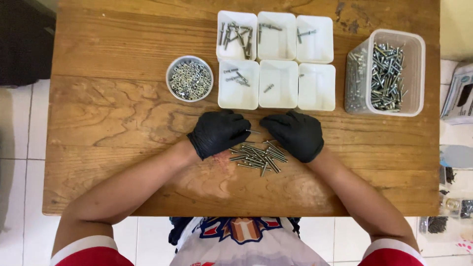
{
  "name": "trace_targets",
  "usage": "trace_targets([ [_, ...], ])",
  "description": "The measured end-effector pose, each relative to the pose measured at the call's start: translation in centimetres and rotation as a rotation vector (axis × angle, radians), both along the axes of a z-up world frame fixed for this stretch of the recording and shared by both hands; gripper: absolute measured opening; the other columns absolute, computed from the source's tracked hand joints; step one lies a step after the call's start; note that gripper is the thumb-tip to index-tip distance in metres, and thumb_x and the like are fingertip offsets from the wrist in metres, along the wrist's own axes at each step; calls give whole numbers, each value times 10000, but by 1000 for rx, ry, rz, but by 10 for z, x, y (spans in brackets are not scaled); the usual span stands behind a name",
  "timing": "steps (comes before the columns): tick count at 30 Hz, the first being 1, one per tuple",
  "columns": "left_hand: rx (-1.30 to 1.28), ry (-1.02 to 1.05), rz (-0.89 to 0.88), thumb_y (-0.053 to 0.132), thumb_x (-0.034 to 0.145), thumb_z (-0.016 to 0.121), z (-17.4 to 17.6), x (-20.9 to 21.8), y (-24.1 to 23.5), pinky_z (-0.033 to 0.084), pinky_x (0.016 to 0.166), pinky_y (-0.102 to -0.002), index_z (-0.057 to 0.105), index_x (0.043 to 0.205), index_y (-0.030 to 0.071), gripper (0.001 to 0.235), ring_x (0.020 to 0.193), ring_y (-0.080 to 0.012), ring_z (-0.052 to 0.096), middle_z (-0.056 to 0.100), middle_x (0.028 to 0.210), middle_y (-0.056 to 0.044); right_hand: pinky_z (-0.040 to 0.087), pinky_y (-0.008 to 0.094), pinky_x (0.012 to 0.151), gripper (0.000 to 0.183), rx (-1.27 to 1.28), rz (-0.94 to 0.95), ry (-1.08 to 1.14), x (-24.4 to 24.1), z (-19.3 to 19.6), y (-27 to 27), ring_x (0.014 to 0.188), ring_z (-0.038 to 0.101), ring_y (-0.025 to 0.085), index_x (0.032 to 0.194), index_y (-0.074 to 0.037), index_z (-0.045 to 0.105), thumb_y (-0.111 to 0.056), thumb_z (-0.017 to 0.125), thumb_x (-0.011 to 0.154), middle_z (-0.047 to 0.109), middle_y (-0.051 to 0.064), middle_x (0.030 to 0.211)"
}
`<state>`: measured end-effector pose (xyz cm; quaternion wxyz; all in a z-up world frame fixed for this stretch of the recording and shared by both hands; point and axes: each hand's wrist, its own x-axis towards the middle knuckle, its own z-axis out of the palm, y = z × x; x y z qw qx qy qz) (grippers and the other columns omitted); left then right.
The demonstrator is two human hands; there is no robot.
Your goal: Assembling small screws and nuts by threading them together and sorting them into bins
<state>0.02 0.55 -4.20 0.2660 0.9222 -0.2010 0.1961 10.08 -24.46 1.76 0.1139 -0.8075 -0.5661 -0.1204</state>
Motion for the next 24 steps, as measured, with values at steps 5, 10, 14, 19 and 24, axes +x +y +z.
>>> trace_targets([
  [5,46,7,1,384,909,749,-2,0,0,592,713,-374,692,1075,263,214,908,-230,711,703,966,10,605,401,667,155,8,-37,70,-2,-2,-2,911,701,251,1104,-260,762,-259,651,995,724,-32,1152],
  [10,69,-37,31,344,925,758,8,-3,-1,587,735,-354,705,1055,217,190,927,-246,709,715,971,-19,604,395,723,186,1,-89,90,-5,11,-5,997,707,254,1170,-290,759,-289,683,1000,736,-32,1160],
  [14,120,13,19,346,901,758,13,0,0,584,705,-354,693,1050,243,192,890,-222,707,700,937,12,605,393,730,143,-51,-131,144,-7,14,-2,1031,700,240,1111,-299,751,-312,682,988,719,-54,1157],
  [19,134,32,37,393,916,739,16,-3,-1,577,713,-325,677,1039,280,179,901,-179,703,681,922,58,599,355,750,128,-85,-158,169,-5,4,-1,1034,694,190,1094,-336,747,-357,674,991,695,-108,1136],
  [24,132,-1,59,338,917,758,26,-3,-3,583,709,-332,702,1025,235,160,894,-207,707,697,931,19,612,355,741,135,13,-154,131,-7,0,3,985,712,227,1055,-251,742,-310,772,937,709,-39,1028],
])
